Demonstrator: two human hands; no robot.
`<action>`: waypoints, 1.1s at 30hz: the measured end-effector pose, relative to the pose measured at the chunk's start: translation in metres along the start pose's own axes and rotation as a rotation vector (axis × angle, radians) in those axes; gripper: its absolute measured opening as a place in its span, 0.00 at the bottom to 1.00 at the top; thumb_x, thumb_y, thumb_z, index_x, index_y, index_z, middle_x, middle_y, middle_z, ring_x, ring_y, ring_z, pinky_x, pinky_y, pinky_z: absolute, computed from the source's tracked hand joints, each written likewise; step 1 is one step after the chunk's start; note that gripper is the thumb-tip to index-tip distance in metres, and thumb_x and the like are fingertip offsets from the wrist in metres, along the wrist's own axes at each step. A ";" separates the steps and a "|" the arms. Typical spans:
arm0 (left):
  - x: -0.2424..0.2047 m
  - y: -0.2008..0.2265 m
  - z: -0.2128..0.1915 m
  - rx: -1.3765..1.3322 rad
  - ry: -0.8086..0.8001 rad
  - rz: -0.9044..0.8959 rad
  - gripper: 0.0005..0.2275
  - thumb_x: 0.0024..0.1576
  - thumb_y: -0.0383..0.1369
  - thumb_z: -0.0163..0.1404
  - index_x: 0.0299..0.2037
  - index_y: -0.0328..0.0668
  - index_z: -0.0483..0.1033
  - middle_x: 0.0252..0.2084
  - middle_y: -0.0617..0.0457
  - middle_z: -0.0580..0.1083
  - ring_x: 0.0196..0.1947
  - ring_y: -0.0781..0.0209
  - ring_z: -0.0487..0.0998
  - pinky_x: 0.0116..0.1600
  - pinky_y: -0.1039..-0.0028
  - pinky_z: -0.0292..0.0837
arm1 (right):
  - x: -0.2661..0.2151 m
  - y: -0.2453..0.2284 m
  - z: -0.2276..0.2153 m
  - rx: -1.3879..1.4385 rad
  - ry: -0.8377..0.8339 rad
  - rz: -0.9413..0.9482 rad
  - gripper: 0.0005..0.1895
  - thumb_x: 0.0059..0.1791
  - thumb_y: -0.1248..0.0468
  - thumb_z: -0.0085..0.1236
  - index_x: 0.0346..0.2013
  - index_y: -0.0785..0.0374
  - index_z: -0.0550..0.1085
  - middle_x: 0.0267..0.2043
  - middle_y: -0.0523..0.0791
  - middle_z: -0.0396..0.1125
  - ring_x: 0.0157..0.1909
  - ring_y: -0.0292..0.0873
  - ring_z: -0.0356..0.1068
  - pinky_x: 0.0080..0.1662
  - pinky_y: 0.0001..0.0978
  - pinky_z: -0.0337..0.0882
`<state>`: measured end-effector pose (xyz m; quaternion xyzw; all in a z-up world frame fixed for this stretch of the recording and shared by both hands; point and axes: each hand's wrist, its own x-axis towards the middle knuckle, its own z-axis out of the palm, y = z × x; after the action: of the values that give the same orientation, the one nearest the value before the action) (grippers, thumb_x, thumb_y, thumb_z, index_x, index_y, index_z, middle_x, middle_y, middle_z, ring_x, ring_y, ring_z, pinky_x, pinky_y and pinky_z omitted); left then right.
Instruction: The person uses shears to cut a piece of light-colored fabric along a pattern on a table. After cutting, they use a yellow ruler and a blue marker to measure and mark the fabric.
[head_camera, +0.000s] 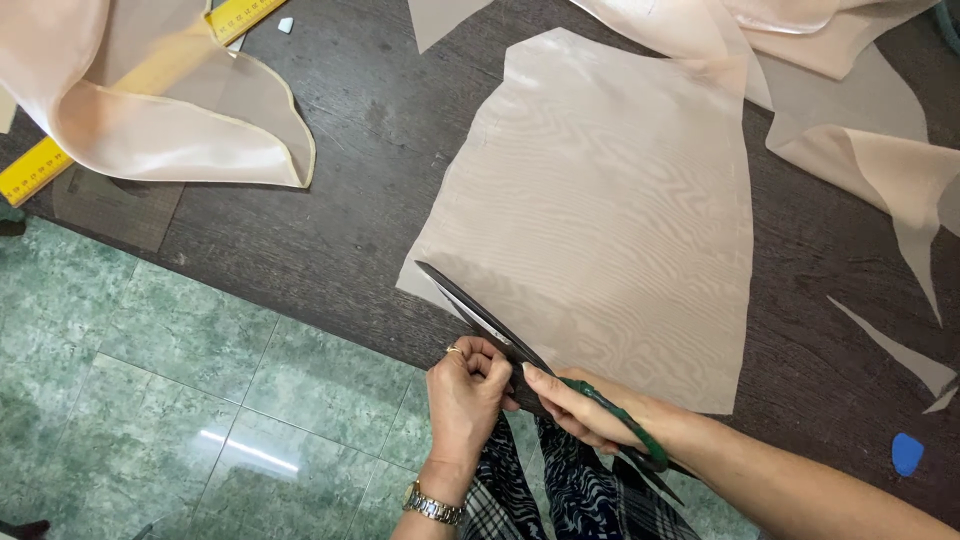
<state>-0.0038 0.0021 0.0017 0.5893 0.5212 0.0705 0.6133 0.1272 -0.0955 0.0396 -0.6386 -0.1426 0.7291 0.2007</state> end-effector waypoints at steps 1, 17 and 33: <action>0.001 -0.002 0.000 0.000 -0.001 0.000 0.05 0.46 0.26 0.48 0.19 0.42 0.71 0.09 0.60 0.71 0.09 0.66 0.77 0.18 0.86 0.63 | 0.000 -0.003 0.000 0.000 0.001 0.000 0.31 0.50 0.35 0.28 0.19 0.59 0.55 0.12 0.41 0.45 0.10 0.36 0.44 0.15 0.26 0.50; 0.002 -0.006 -0.002 0.006 -0.038 0.019 0.06 0.50 0.29 0.51 0.22 0.44 0.69 0.10 0.60 0.72 0.09 0.65 0.79 0.16 0.85 0.61 | 0.006 -0.017 0.006 0.089 0.006 0.028 0.30 0.49 0.35 0.30 0.22 0.59 0.57 0.13 0.40 0.44 0.12 0.34 0.41 0.15 0.26 0.47; 0.000 -0.001 0.003 0.102 0.114 0.280 0.06 0.48 0.27 0.49 0.20 0.44 0.68 0.40 0.56 0.68 0.21 0.73 0.66 0.24 0.86 0.66 | -0.040 0.065 -0.049 -0.105 0.457 -0.257 0.25 0.50 0.39 0.37 0.19 0.53 0.59 0.14 0.36 0.51 0.17 0.34 0.50 0.23 0.27 0.47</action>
<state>-0.0026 -0.0004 0.0002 0.6816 0.4705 0.1622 0.5364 0.1725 -0.1735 0.0371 -0.7728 -0.2110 0.5262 0.2853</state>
